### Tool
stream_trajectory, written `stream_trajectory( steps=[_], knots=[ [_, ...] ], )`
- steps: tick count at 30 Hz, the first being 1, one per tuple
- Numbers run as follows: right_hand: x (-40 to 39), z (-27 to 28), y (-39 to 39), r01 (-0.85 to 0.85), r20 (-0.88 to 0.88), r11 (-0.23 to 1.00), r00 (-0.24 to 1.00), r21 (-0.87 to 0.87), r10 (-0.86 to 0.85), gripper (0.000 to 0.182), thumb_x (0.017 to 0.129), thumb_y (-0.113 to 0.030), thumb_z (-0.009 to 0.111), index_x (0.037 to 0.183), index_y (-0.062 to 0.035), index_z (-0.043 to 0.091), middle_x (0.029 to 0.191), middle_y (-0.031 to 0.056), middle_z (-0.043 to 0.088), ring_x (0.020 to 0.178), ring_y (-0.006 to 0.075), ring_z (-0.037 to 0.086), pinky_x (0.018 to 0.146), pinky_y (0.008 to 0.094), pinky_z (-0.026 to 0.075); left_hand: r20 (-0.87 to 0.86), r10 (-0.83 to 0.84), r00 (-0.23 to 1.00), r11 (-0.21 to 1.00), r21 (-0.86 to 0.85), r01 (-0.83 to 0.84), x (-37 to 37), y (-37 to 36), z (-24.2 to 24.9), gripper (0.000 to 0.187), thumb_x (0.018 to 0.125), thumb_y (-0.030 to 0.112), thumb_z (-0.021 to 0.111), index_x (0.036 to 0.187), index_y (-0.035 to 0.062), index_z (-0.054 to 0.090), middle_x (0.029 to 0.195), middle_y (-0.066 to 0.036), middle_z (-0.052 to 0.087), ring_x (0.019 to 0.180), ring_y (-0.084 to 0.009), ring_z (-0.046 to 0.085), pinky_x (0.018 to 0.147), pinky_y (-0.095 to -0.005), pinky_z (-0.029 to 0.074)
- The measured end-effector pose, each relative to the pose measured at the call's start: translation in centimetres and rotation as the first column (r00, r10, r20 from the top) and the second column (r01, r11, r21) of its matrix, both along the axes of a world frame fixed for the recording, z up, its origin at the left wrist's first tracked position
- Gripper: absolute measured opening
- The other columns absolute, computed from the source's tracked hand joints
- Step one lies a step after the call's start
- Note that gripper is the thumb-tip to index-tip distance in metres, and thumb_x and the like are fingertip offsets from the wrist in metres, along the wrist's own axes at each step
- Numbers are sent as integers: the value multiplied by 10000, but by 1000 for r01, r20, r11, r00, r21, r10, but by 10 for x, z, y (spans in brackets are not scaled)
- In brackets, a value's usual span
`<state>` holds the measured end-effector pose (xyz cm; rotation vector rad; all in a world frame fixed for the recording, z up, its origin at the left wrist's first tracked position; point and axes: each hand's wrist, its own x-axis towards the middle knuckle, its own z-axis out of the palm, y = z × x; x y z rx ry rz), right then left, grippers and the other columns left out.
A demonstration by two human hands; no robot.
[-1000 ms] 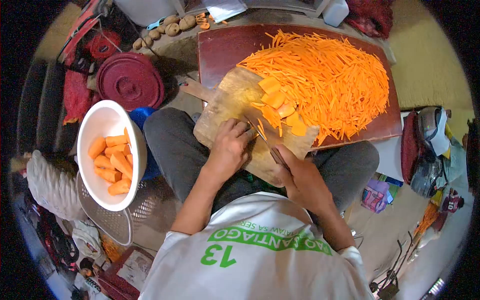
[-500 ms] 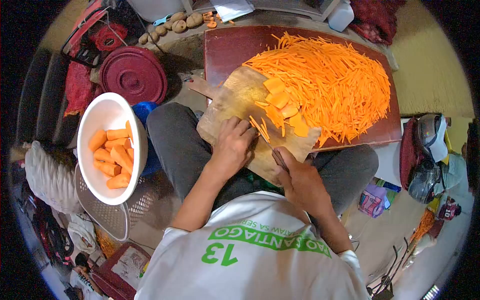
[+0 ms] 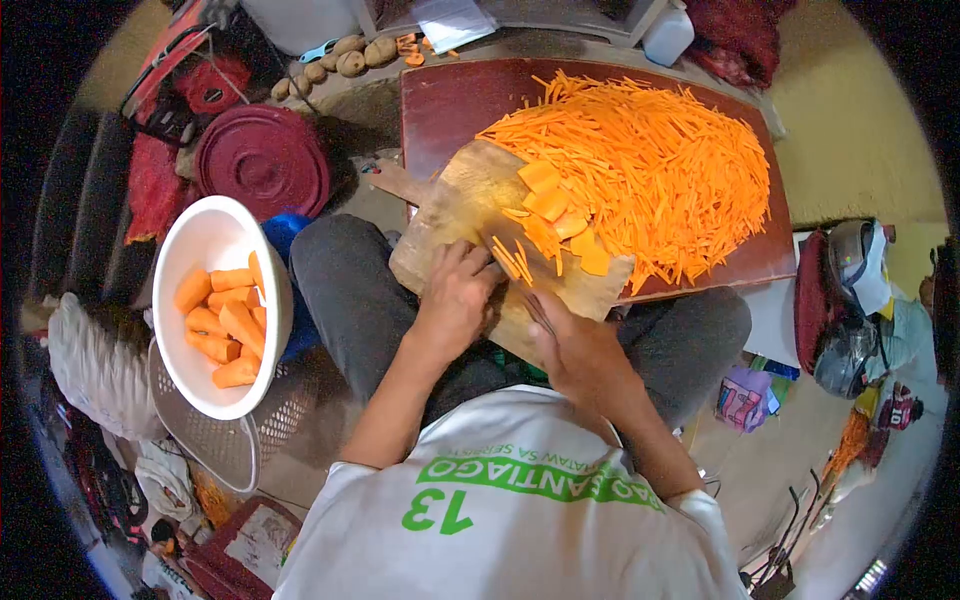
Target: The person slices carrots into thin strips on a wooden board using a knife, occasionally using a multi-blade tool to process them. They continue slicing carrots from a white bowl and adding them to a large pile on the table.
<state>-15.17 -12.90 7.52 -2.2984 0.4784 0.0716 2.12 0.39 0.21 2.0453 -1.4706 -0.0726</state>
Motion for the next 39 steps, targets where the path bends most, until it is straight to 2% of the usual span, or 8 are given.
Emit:
stream_trajectory(
  steps=[10, 16, 18, 25, 28, 31, 34, 39],
  knots=[
    [-17, 12, -1, 19, -96, 996, 995, 83, -11, 397, 1049, -194, 637, 1408, -47, 557, 1048, 308, 720, 954, 515, 713, 792, 580, 562, 57, 33, 998, 999, 15, -34, -4, 0, 3, 309, 762, 41, 773, 1070, 26, 787, 1085, -119, 678, 1044, -336, 588, 934, -461, 458],
    [7, -5, -7, -17, 50, 1000, 999, -9, 17, 431, 1053, -204, 637, 1443, -45, 544, 1036, 302, 723, 939, 506, 720, 792, 556, 569, 15, -14, 1000, 999, 51, 13, 1, 1, 7, 300, 774, 36, 775, 1074, 22, 784, 1075, -124, 676, 1043, -331, 591, 937, -456, 458],
    [-4, 6, -5, 15, 33, 997, 999, 71, -17, 426, 1052, -200, 636, 1436, -41, 544, 1030, 306, 723, 929, 514, 715, 783, 573, 562, 30, 4, 1000, 1000, 15, -4, -1, 2, 6, 293, 775, 36, 773, 1067, 22, 785, 1081, -124, 678, 1041, -331, 590, 940, -455, 457],
    [-2, -2, 1, -1, -60, 1000, 998, 29, 3, 411, 1049, -194, 637, 1421, -38, 560, 995, 286, 731, 918, 509, 723, 786, 567, 564, 63, 13, 998, 1000, 4, -13, -1, 3, 2, 335, 721, 53, 794, 1053, 13, 791, 1138, -135, 696, 1063, -336, 594, 960, -455, 462],
    [8, -11, -2, -26, 23, 999, 999, -47, 27, 430, 1048, -202, 634, 1440, -48, 551, 1008, 285, 735, 939, 507, 723, 825, 556, 566, 67, 7, 998, 1000, 3, -7, -1, 5, 3, 391, 678, 81, 823, 1061, 12, 786, 1163, -138, 698, 1081, -338, 596, 972, -454, 469],
    [-7, 12, -4, -13, -38, 998, 999, 56, 15, 421, 1050, -198, 624, 1434, -46, 550, 1028, 299, 734, 950, 520, 714, 845, 556, 566, 79, 20, 997, 1000, -5, -20, -1, 7, -2, 434, 647, 102, 843, 1066, 14, 775, 1182, -135, 692, 1097, -338, 595, 979, -455, 476],
    [-18, 17, -5, -23, -130, 997, 991, 67, 31, 403, 1057, -198, 608, 1422, -36, 560, 1054, 309, 728, 973, 522, 711, 857, 538, 572, 79, 32, 996, 999, 25, -34, -2, 9, 3, 448, 633, 111, 851, 1064, 21, 765, 1173, -130, 681, 1104, -337, 594, 980, -456, 482],
    [1, 2, -6, -37, -131, 999, 991, 13, 38, 384, 1069, -185, 593, 1424, -40, 562, 1084, 301, 722, 1021, 513, 709, 864, 526, 566, 72, 42, 997, 999, 24, -44, -3, 6, -1, 419, 640, 122, 849, 1038, 30, 759, 1110, -125, 664, 1088, -338, 592, 968, -460, 486]
  ],
)
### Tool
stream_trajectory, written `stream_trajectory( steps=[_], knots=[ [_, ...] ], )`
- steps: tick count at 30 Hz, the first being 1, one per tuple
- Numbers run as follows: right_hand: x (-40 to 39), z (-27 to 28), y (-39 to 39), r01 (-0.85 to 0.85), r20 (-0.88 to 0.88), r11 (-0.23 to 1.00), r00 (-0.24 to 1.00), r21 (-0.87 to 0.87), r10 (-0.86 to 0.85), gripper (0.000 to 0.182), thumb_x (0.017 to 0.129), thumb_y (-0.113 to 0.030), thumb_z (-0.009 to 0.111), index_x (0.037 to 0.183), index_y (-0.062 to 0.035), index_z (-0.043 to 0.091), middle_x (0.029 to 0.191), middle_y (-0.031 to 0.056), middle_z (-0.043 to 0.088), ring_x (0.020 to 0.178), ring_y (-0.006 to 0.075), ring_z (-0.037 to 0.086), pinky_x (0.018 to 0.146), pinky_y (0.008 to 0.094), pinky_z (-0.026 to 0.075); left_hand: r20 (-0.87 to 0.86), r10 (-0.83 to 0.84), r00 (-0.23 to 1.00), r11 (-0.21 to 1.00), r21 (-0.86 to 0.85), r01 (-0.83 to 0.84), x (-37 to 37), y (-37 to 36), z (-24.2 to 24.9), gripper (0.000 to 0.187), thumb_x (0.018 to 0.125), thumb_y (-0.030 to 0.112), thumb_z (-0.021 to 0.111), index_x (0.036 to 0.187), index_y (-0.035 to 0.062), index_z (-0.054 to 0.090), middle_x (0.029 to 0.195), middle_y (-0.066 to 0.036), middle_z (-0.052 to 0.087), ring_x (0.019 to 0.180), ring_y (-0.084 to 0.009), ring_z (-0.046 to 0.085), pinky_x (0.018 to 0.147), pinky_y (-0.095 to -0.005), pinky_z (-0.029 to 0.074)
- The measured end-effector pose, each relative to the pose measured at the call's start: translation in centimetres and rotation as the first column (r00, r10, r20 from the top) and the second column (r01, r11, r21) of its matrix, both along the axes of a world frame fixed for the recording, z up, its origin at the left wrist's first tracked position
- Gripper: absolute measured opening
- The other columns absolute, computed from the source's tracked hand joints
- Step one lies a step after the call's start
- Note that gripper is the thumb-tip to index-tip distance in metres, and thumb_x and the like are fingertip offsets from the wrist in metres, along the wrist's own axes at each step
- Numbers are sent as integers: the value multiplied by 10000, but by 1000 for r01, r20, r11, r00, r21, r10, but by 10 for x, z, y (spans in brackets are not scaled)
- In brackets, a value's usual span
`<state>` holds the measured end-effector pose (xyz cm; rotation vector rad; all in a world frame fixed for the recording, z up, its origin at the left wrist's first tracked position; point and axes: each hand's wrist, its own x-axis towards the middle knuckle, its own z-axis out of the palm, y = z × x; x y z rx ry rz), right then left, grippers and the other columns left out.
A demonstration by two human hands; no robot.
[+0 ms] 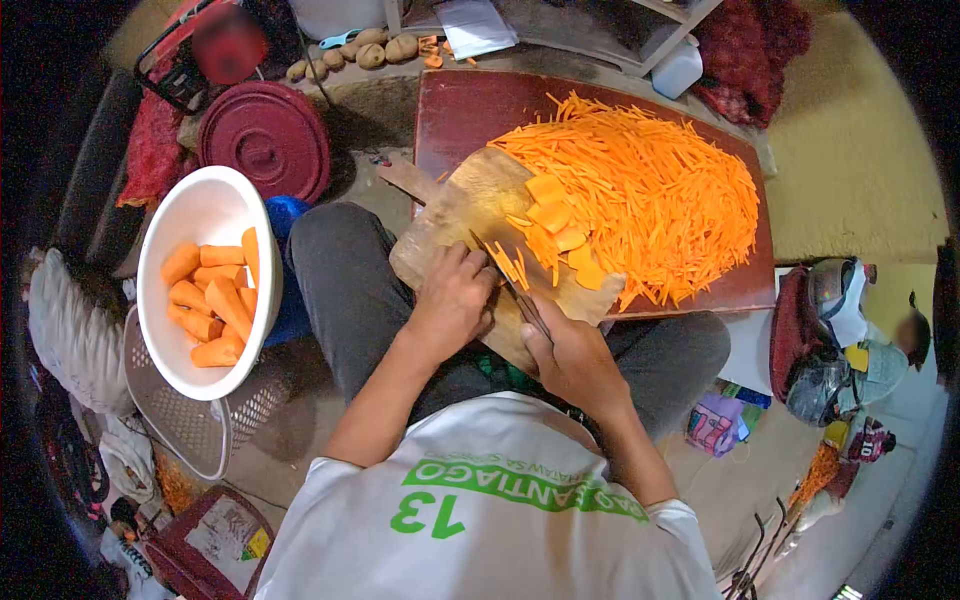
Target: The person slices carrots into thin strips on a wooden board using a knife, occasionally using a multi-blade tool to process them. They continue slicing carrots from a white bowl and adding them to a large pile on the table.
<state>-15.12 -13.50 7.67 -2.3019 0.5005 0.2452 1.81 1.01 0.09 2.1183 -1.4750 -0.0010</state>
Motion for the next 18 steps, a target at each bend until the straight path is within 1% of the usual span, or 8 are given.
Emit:
stream_trajectory(
  steps=[1, 3, 7, 9, 10, 13, 16, 18],
  knots=[
    [5, 0, -1, -6, 16, 1000, 1000, 1, 6, 385, 1071, -185, 593, 1427, -40, 559, 1093, 300, 721, 1030, 513, 707, 866, 526, 565, 26, 5, 1000, 999, -33, -4, 1, -1, 0, 412, 642, 121, 848, 1033, 28, 758, 1105, -126, 664, 1084, -339, 592, 967, -461, 486],
    [-4, 11, 2, 35, 38, 998, 999, 53, -37, 385, 1072, -187, 598, 1422, -32, 558, 1093, 305, 718, 1026, 516, 704, 862, 529, 560, 69, 21, 997, 996, -86, -15, 1, 1, 1, 397, 646, 118, 844, 1022, 26, 755, 1096, -127, 665, 1076, -341, 592, 965, -463, 485],
    [-16, 19, 5, 68, -1, 993, 998, 98, -69, 387, 1074, -195, 602, 1413, -14, 562, 1086, 315, 710, 1011, 519, 700, 851, 522, 560, 16, 20, 1000, 999, -46, -19, -1, 2, 2, 377, 650, 113, 835, 1006, 20, 753, 1097, -133, 672, 1074, -346, 594, 965, -464, 484],
    [-11, 1, 6, 54, 24, 996, 998, 65, -55, 381, 1076, -189, 600, 1414, -16, 566, 1091, 319, 706, 1013, 516, 701, 849, 514, 563, -19, 2, 1000, 1000, -23, -2, 1, -1, 1, 368, 649, 111, 831, 997, 17, 752, 1099, -134, 674, 1075, -348, 595, 967, -465, 483],
    [-7, -5, 5, 46, 38, 998, 998, 48, -48, 378, 1077, -186, 599, 1414, -17, 569, 1094, 321, 704, 1013, 515, 701, 848, 511, 565, -10, 3, 1000, 999, -42, -4, 1, -1, -1, 364, 646, 110, 829, 989, 15, 751, 1092, -133, 674, 1075, -348, 596, 968, -464, 482],
    [7, -1, 0, 24, -40, 999, 999, 35, -22, 373, 1078, -174, 598, 1416, -20, 566, 1056, 314, 704, 990, 516, 703, 825, 502, 564, 18, 9, 1000, 997, -81, -7, 2, 0, -2, 344, 635, 102, 822, 959, 13, 746, 1064, -130, 672, 1069, -348, 599, 967, -462, 479],
    [-6, 11, 4, 48, 123, 993, 991, 109, -62, 356, 1076, -160, 597, 1398, -11, 564, 976, 311, 697, 933, 522, 698, 787, 511, 551, 18, 19, 1000, 995, -96, -17, 2, 0, 2, 313, 626, 90, 811, 923, 16, 740, 1024, -127, 665, 1053, -349, 600, 957, -461, 477],
    [-14, 8, 6, 45, 116, 994, 992, 99, -57, 353, 1076, -162, 599, 1394, -12, 567, 930, 305, 687, 900, 524, 692, 768, 509, 544, -6, 25, 1000, 996, -88, -26, 0, 1, 3, 295, 624, 85, 803, 904, 20, 737, 1004, -126, 662, 1042, -348, 600, 948, -462, 475]
  ],
)
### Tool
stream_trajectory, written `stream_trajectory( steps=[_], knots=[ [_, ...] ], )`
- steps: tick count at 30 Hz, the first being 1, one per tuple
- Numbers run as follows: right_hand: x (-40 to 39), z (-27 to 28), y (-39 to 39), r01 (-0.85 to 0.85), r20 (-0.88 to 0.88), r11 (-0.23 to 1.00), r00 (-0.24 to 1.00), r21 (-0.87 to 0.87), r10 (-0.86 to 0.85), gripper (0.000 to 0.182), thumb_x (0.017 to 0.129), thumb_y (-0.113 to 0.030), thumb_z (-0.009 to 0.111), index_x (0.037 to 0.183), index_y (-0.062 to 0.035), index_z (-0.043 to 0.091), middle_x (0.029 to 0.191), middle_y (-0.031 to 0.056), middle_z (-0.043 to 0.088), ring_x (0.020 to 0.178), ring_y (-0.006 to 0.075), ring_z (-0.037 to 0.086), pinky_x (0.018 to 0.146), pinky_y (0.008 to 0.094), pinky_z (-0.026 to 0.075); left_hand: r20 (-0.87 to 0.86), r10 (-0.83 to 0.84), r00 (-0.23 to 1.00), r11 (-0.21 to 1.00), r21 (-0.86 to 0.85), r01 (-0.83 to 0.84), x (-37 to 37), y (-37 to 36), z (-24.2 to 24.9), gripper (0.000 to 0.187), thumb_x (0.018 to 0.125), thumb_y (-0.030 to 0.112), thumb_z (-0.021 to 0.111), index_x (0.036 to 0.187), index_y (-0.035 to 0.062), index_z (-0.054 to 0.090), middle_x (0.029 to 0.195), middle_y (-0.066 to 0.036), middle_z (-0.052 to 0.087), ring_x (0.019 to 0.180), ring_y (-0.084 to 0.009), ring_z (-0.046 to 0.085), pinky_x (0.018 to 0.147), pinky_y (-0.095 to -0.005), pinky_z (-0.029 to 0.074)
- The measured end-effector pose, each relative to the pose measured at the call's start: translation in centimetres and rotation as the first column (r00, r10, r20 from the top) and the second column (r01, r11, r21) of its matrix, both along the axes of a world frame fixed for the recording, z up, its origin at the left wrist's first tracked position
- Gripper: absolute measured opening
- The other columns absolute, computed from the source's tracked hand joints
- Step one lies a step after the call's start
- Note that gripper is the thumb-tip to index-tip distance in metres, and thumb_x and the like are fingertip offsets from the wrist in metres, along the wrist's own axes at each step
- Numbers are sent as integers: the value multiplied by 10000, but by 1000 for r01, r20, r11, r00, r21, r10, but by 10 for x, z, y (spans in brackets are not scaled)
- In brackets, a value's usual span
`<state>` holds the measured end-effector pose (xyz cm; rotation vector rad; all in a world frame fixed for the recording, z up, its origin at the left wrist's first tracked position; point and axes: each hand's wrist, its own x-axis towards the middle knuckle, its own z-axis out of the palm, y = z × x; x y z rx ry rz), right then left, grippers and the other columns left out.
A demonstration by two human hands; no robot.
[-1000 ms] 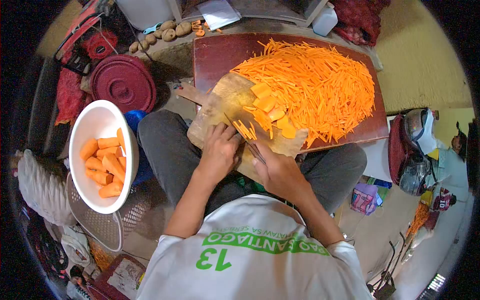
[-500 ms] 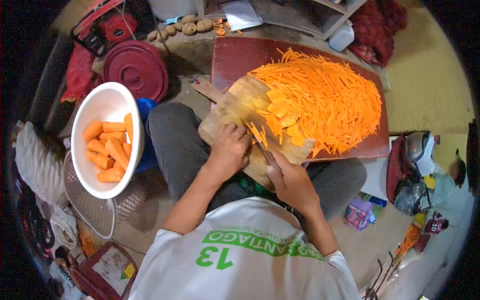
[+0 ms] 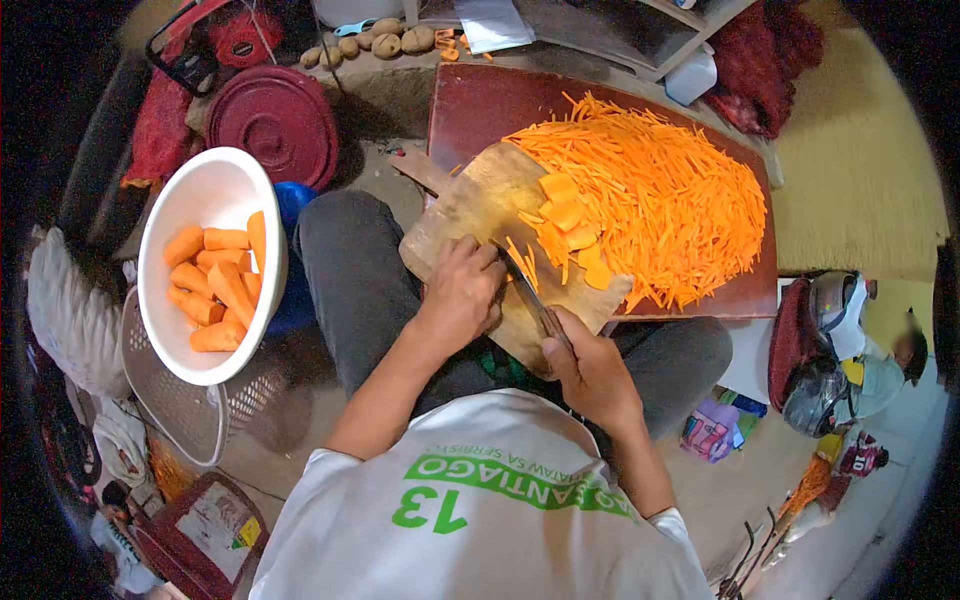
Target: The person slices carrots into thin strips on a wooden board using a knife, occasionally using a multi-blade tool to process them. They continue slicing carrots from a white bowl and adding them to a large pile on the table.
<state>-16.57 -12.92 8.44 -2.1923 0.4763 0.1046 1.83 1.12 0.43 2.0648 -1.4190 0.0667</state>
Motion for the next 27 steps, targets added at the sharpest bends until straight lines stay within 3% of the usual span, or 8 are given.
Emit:
stream_trajectory(
  steps=[7, 10, 13, 16, 19, 22, 27],
  knots=[
    [15, -10, 0, -16, -58, 999, 998, -48, 13, 363, 1085, -171, 602, 1406, -5, 566, 978, 291, 694, 952, 490, 716, 809, 459, 559, 17, -4, 1000, 1000, -13, 4, 1, -3, -10, 283, 617, 91, 804, 879, 17, 728, 1018, -128, 661, 1032, -342, 596, 941, -465, 471],
    [0, -9, 1, -20, 133, 1000, 991, -3, 21, 400, 1086, -233, 583, 1440, -59, 523, 934, 321, 726, 896, 543, 716, 772, 646, 535, 26, 4, 1000, 1000, -9, -4, 2, -1, -3, 287, 614, 100, 811, 875, 14, 726, 1031, -135, 662, 1046, -343, 598, 943, -468, 469],
    [-7, -17, 0, -7, 47, 1000, 999, 10, 7, 394, 1094, -253, 568, 1433, -55, 532, 935, 323, 724, 900, 539, 719, 768, 635, 540, -4, 12, 1000, 1000, 26, -12, -2, -2, -3, 291, 612, 104, 816, 875, 15, 727, 1038, -142, 662, 1061, -347, 599, 945, -468, 468],
    [3, -21, -3, 3, 3, 999, 1000, 52, -3, 346, 1090, -159, 597, 1391, 12, 578, 900, 251, 678, 813, 435, 702, 784, 435, 549, 6, 16, 1000, 999, 31, -16, -2, -3, -7, 288, 613, 99, 816, 873, 15, 726, 1035, -146, 659, 1062, -351, 596, 944, -466, 469],
    [7, -19, -5, 20, -5, 1000, 1000, 20, -19, 350, 1086, -144, 601, 1398, 15, 582, 889, 244, 668, 805, 413, 711, 775, 418, 551, 11, 18, 1000, 998, 58, -18, -1, -3, -6, 277, 620, 92, 812, 872, 16, 725, 1028, -145, 655, 1053, -353, 592, 942, -468, 470],
    [-3, -11, -3, 118, 24, 976, 992, 184, -125, 333, 1082, -139, 604, 1376, 18, 598, 879, 249, 662, 794, 408, 708, 754, 418, 549, 6, 27, 1000, 999, 36, -27, -2, -2, -2, 265, 631, 86, 808, 871, 14, 723, 1019, -146, 651, 1047, -356, 588, 939, -471, 473],
    [-7, -15, 0, 66, 103, 995, 992, 81, -74, 331, 1078, -142, 602, 1366, 22, 605, 870, 247, 664, 785, 417, 696, 744, 420, 550, 6, 35, 999, 999, -10, -35, -2, -4, -7, 243, 649, 81, 797, 866, 11, 716, 1005, -148, 645, 1040, -360, 584, 932, -471, 473]
  ],
)
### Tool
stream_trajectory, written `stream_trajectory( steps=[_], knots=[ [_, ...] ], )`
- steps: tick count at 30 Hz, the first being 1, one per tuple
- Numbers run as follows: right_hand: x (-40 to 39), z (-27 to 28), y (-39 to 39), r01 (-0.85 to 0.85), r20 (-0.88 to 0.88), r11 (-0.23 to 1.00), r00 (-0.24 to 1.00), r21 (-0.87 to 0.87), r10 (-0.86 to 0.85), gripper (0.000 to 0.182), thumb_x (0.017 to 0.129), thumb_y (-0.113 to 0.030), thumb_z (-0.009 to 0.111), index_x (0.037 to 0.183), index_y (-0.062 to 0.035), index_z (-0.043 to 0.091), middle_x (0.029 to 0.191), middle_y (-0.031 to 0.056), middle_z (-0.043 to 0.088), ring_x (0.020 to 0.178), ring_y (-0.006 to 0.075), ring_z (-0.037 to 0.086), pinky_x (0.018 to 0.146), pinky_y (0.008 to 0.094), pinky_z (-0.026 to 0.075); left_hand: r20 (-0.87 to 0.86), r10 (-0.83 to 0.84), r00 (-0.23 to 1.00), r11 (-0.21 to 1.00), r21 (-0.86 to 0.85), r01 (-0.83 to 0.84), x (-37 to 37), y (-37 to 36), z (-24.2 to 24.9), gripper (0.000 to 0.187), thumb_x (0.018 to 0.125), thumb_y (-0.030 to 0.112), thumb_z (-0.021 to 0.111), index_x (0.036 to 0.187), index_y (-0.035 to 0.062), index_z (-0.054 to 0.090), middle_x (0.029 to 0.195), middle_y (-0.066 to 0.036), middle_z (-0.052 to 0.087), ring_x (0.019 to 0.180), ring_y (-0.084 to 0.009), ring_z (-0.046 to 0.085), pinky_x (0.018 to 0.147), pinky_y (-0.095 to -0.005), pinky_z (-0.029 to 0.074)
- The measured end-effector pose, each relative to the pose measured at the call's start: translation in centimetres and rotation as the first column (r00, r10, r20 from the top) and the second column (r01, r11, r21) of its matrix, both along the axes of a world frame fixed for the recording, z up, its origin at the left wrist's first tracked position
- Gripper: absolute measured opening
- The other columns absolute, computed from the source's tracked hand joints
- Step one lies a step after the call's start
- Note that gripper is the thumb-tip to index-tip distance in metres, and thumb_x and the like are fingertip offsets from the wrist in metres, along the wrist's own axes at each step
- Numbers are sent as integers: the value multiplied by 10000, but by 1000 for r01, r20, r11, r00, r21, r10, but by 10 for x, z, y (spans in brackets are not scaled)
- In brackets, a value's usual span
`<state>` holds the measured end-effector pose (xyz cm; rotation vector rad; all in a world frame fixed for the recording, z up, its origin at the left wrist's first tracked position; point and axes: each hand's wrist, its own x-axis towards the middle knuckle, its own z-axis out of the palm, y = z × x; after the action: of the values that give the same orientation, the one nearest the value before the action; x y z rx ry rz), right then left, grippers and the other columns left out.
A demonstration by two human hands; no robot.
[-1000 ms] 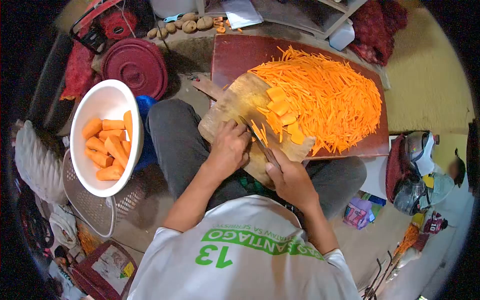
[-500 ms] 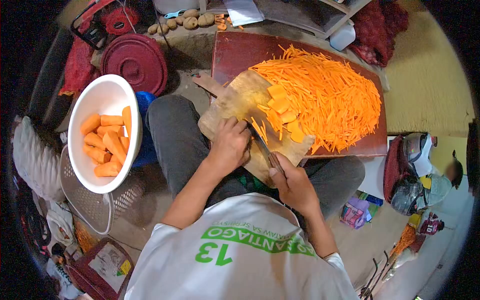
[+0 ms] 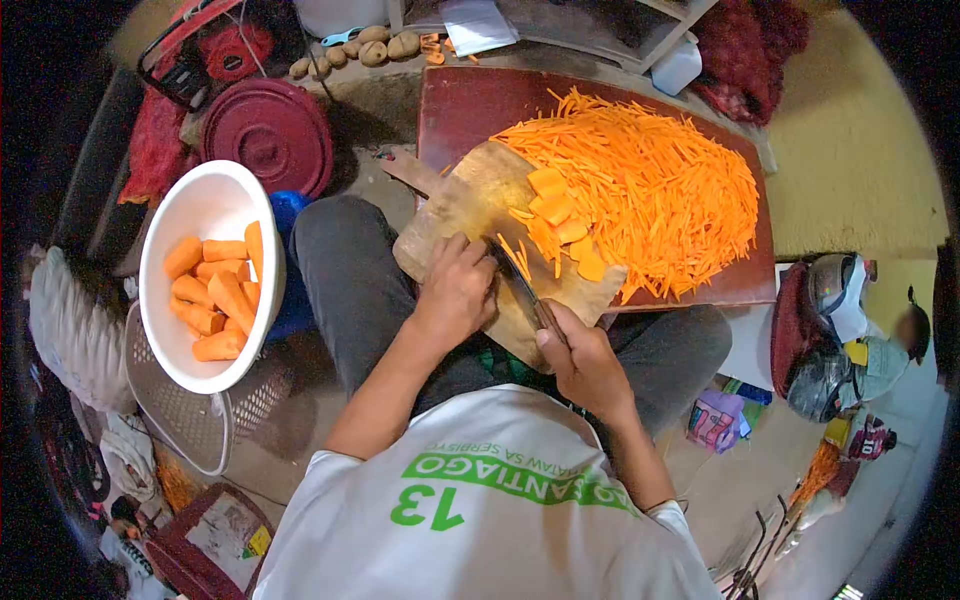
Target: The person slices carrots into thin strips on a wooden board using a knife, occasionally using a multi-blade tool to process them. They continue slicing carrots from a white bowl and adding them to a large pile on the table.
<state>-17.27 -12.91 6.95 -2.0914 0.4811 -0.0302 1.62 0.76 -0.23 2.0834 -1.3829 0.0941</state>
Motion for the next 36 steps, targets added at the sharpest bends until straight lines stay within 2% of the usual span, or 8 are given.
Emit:
stream_trajectory(
  steps=[4, 13, 16, 19, 22, 25, 34, 36],
  knots=[
    [10, -6, -4, -40, -86, 999, 996, -14, 39, 335, 1080, -146, 594, 1369, 23, 602, 871, 249, 667, 804, 423, 708, 758, 418, 556, -12, -4, 1000, 1000, 13, 4, 1, 0, -1, 204, 665, 74, 779, 847, 15, 708, 991, -149, 642, 1029, -360, 584, 925, -474, 472],
    [0, 6, -7, 87, 26, 996, 996, 9, -88, 380, 1073, -157, 620, 1405, 27, 609, 876, 209, 661, 780, 262, 681, 780, 372, 550, -52, -17, 998, 1000, -23, 16, 3, 2, -4, 159, 703, 55, 755, 852, 20, 710, 952, -148, 627, 989, -360, 581, 896, -479, 456],
    [-7, 2, -11, 57, -31, 998, 998, -13, -58, 385, 1069, -148, 629, 1407, 35, 608, 944, 216, 695, 835, 269, 711, 815, 353, 556, -31, -13, 999, 1000, -17, 13, 4, -3, -4, 146, 735, 64, 765, 865, 22, 715, 942, -140, 626, 978, -354, 581, 899, -477, 454],
    [-8, 3, -7, 23, -15, 1000, 1000, -13, -23, 432, 1056, -220, 649, 1448, -49, 591, 1062, 299, 741, 1007, 491, 744, 827, 515, 593, -34, -15, 999, 999, -43, 13, 3, -3, -2, 139, 760, 76, 776, 875, 25, 718, 941, -136, 627, 972, -348, 582, 899, -472, 452],
    [-10, -3, -2, 48, 45, 998, 998, -34, -46, 418, 1066, -228, 647, 1439, -43, 601, 1115, 294, 743, 1045, 464, 756, 851, 491, 598, -15, -15, 1000, 999, -52, 14, 3, -2, -3, 139, 774, 82, 782, 885, 24, 723, 944, -137, 628, 977, -345, 584, 902, -467, 451],
    [-8, 1, -1, 129, 186, 991, 975, -25, -122, 390, 1058, -121, 649, 1405, 54, 610, 1064, 217, 763, 979, 264, 773, 886, 338, 566, -23, -9, 1000, 998, -62, 7, 4, -3, -3, 153, 775, 68, 782, 912, 16, 736, 953, -141, 634, 985, -351, 595, 908, -465, 459],
    [-6, 6, -3, 42, 38, 990, 998, 135, -47, 375, 1051, -120, 651, 1385, 50, 634, 993, 196, 749, 901, 206, 732, 859, 340, 571, -159, 113, 981, 946, -286, -155, 8, -4, -8, 233, 757, -25, 760, 990, -9, 756, 1010, -179, 695, 906, -390, 653, 855, -463, 533],
    [-7, -1, -7, 58, 11, 993, 998, 104, -59, 416, 1050, -205, 648, 1411, 2, 627, 1068, 250, 757, 1004, 348, 760, 876, 416, 587, -178, 108, 978, 946, -283, -156, 9, -3, -5, 219, 762, -17, 761, 980, -4, 758, 978, -170, 688, 901, -385, 652, 842, -463, 528]
  ],
)
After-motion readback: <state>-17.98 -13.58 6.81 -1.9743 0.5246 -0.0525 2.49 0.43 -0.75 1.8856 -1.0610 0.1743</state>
